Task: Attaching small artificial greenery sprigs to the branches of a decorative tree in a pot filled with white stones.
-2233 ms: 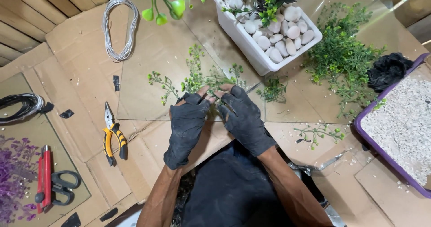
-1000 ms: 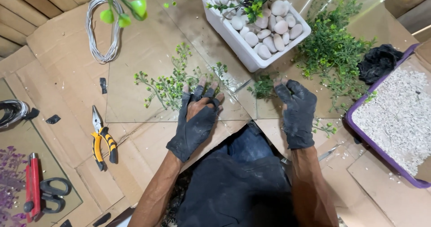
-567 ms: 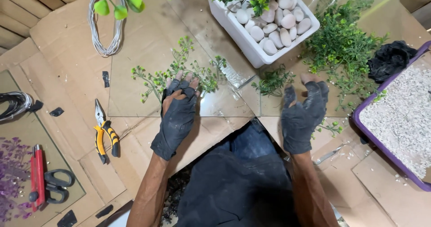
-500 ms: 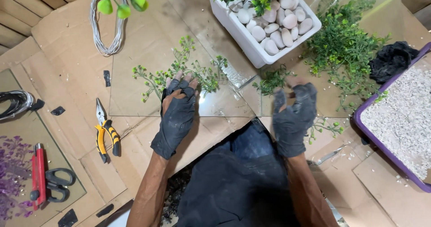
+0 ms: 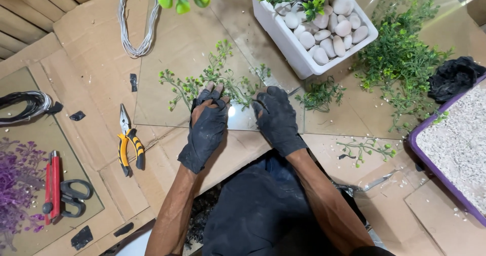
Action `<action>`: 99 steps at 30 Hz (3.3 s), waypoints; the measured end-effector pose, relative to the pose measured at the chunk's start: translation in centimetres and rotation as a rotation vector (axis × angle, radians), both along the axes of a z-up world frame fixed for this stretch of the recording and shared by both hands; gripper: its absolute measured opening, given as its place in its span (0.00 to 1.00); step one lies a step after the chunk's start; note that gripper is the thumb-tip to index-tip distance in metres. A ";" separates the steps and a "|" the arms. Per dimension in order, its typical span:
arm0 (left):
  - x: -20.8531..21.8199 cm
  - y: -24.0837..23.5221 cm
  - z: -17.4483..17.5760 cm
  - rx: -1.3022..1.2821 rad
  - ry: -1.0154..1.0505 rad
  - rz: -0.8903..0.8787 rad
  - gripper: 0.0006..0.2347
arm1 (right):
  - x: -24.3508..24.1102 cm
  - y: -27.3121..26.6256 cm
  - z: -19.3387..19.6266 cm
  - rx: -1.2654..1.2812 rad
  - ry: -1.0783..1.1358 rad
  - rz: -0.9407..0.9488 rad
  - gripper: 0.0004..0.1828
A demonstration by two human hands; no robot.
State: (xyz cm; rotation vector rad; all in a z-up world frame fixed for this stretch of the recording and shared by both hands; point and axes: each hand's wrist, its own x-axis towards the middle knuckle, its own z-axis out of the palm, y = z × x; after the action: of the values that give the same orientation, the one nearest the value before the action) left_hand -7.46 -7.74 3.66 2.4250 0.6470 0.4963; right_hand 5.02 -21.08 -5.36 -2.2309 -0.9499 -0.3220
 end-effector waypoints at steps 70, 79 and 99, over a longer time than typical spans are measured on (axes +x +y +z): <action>1.4 -8.7 -6.9 -0.001 -0.392 -0.417 0.24 | 15.4 -19.8 13.6 1.198 0.507 -0.274 0.05; 2.4 -9.8 -5.7 -0.599 -0.224 -0.176 0.17 | 13.9 -21.3 14.1 1.292 0.541 -0.009 0.05; 5.9 -13.7 -3.6 -0.989 -0.526 -0.116 0.20 | 9.2 -16.7 6.8 0.217 -0.032 -0.274 0.12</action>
State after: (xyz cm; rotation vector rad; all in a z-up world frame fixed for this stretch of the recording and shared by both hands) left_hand -1.54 -21.44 0.06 1.3168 0.3733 0.5577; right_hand 14.20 -37.78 1.44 -2.1587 -0.5922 -0.5589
